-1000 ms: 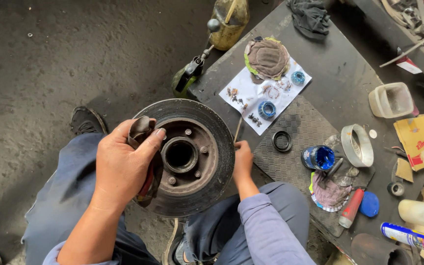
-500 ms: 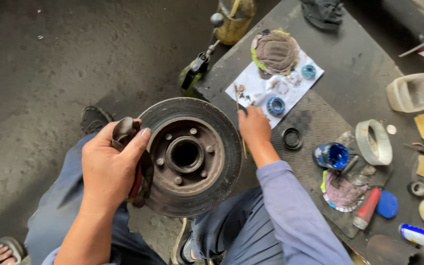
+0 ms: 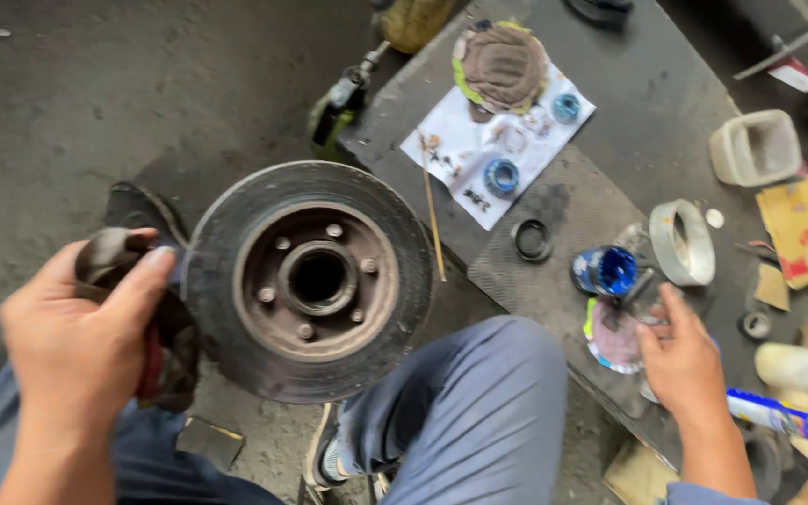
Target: The person applies blue grease to the inner hub of a brake drum using a small stick. They then place a bearing into the hub and use a hammer to tap it into place. Finally, they apply more grease to the bearing with their finger.
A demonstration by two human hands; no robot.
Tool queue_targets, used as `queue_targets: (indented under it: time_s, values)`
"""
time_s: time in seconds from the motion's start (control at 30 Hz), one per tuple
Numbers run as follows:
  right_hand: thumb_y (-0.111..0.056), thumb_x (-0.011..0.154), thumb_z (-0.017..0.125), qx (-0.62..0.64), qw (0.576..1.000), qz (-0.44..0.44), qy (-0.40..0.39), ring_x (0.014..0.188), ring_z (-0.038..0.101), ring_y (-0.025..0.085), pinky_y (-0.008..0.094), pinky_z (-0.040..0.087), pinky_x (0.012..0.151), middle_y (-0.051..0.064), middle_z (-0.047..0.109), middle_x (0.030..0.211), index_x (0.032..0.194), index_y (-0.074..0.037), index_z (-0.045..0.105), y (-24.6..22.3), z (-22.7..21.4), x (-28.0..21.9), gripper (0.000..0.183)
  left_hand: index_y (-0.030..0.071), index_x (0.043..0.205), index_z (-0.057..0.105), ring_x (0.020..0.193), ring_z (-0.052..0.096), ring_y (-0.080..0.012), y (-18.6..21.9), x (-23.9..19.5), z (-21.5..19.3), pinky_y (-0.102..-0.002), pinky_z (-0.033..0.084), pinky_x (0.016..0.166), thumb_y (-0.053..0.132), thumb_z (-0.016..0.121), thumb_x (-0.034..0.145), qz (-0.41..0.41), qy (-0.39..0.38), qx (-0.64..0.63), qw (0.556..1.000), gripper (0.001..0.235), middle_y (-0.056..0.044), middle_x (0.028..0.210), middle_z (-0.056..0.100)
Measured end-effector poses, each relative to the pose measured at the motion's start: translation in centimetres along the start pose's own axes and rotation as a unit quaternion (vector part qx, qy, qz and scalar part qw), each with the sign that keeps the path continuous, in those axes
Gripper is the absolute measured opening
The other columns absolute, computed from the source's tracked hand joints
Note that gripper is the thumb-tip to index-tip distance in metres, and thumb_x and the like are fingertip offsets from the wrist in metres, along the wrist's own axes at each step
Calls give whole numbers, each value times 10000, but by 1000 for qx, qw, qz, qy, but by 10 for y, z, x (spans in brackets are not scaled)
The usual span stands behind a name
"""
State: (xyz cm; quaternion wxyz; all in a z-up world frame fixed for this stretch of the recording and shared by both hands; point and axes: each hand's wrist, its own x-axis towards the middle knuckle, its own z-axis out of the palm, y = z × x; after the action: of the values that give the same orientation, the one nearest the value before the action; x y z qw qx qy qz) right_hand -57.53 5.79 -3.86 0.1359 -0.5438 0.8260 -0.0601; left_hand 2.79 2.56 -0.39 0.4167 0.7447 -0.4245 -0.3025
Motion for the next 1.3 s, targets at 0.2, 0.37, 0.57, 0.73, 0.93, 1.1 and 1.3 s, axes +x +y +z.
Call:
queue_targets:
  time_s: [0.2, 0.37, 0.57, 0.73, 0.93, 1.1, 1.3]
  values:
    - [-168, 900, 523, -42, 998, -12, -38, 1245, 592, 329, 421, 419, 1084, 148, 664, 1287, 1295, -161, 718, 40, 14, 18, 441, 176, 1468, 512, 1025, 568, -149, -35, 6, 18, -312, 477, 905, 274, 529, 1165, -123, -101, -92, 983, 318, -51, 1200, 565]
    - [-385, 957, 581, -164, 970, 16, -177, 1297, 490, 399, 554, 464, 1003, 160, 512, 1400, 1537, -223, 476, 9, 18, 53, 611, 189, 1461, 484, 1051, 557, -105, -47, 14, 33, -271, 473, 922, 281, 528, 1167, -113, -126, -126, 978, 311, -7, 1215, 562]
    - [-532, 926, 572, -309, 923, -104, -203, 1233, 535, 424, 516, 468, 1012, 211, 589, 1270, 1449, -220, 527, 40, 46, 104, 610, 95, 1309, 687, 1048, 631, -142, 2, 4, 34, -302, 506, 964, 191, 759, 1099, 11, -48, 7, 999, 242, -64, 1167, 690]
    - [-562, 918, 566, -289, 923, -112, -227, 1236, 592, 334, 401, 474, 1031, 226, 722, 1186, 1282, -252, 734, 56, 69, 122, 507, 93, 1149, 766, 876, 648, -154, 23, 0, 31, -339, 485, 821, 260, 782, 946, 57, -28, 94, 994, 263, -47, 991, 756]
    - [-468, 818, 773, -203, 960, 57, -185, 1132, 686, 403, 456, 495, 919, 186, 758, 1243, 1192, -120, 767, 41, 65, 115, 511, 108, 1023, 741, 868, 655, -119, 33, -5, 31, -270, 492, 798, 244, 798, 874, 50, -54, -7, 997, 210, 5, 959, 723]
    - [124, 783, 736, 278, 936, 165, -136, 845, 583, 235, 308, 482, 644, 157, 594, 1036, 1280, -78, 528, 78, 65, 121, 575, 110, 1028, 743, 839, 653, -136, 35, -9, 17, -286, 491, 791, 231, 783, 875, 76, -59, -34, 995, 200, -4, 916, 685]
    - [62, 817, 692, 172, 979, -35, -105, 1128, 659, 219, 330, 475, 1076, 126, 701, 1254, 1342, -57, 625, -112, 11, 28, 542, 150, 1030, 759, 803, 671, -142, 36, -11, 2, -288, 488, 747, 272, 766, 858, 55, -69, -60, 994, 212, 5, 875, 687]
